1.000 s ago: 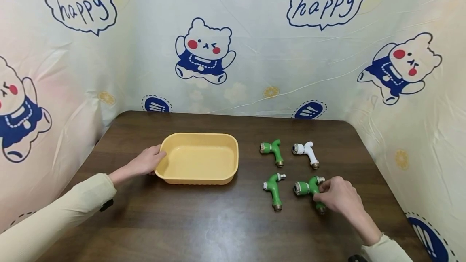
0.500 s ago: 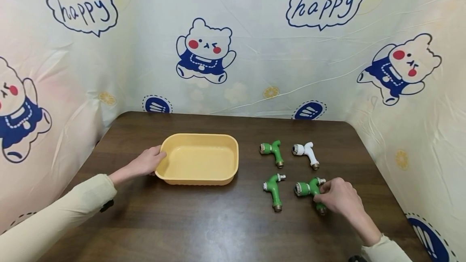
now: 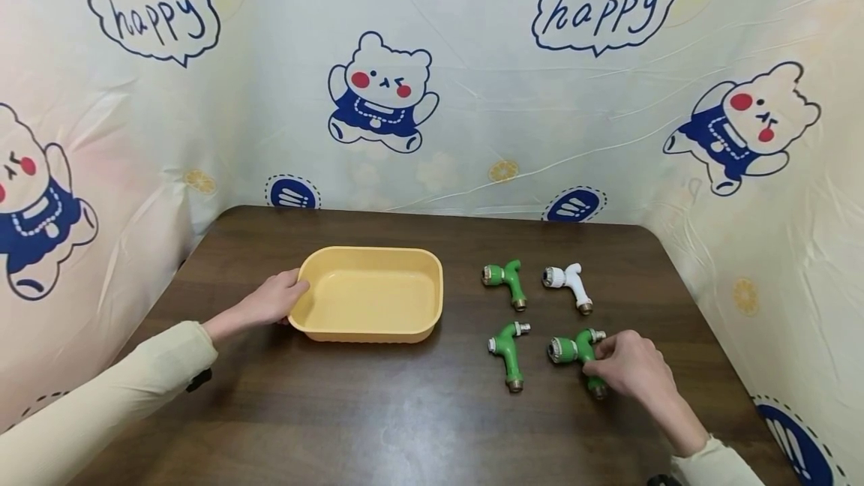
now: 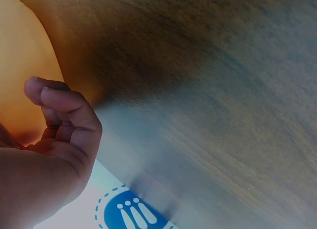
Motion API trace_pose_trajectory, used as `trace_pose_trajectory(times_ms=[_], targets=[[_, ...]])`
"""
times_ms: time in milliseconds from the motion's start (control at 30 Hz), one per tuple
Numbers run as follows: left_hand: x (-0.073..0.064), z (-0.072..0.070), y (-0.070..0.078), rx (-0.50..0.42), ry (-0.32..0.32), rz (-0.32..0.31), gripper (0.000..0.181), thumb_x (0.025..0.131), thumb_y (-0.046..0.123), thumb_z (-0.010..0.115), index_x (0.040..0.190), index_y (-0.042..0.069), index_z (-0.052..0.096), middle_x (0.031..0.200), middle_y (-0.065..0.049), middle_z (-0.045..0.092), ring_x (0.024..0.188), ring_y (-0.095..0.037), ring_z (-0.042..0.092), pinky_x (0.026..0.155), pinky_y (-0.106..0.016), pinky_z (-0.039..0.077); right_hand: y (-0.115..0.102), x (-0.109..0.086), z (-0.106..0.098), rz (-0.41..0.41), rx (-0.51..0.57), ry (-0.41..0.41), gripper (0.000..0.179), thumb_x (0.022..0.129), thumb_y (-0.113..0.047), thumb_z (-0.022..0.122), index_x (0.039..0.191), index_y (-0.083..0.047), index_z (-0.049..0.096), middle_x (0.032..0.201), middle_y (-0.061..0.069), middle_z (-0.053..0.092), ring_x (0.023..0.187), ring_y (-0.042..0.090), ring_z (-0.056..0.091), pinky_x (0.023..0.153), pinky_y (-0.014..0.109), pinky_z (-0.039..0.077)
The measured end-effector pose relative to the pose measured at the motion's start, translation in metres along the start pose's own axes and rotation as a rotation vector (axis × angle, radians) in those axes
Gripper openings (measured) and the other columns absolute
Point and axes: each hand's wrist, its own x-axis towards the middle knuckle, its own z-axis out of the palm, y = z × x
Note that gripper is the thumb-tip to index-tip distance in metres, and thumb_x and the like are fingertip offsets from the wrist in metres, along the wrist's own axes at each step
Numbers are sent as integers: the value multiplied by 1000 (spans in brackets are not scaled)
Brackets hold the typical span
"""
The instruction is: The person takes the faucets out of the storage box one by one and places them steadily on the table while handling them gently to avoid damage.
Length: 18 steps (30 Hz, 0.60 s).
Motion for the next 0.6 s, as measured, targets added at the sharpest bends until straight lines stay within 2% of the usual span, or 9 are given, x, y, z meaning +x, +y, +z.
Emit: trace_pose_trajectory(times_ms=[233, 600], targets=[[-1, -1, 1, 1, -5, -4, 38, 110, 20, 34, 130, -7, 51, 73, -12, 61, 53, -20, 57, 49, -32, 51, 1, 1, 1, 6, 1, -2, 22, 81, -34, 87, 89, -16, 79, 90, 2, 73, 80, 24, 61, 66, 42, 47], [1, 0, 0, -4, 0, -2, 39, 110, 20, 34, 131, -7, 51, 72, -12, 62, 52, -19, 57, 48, -32, 50, 3, 0, 2, 41, 23, -28, 30, 82, -36, 87, 95, -11, 80, 97, 9, 75, 88, 32, 64, 70, 47, 50]])
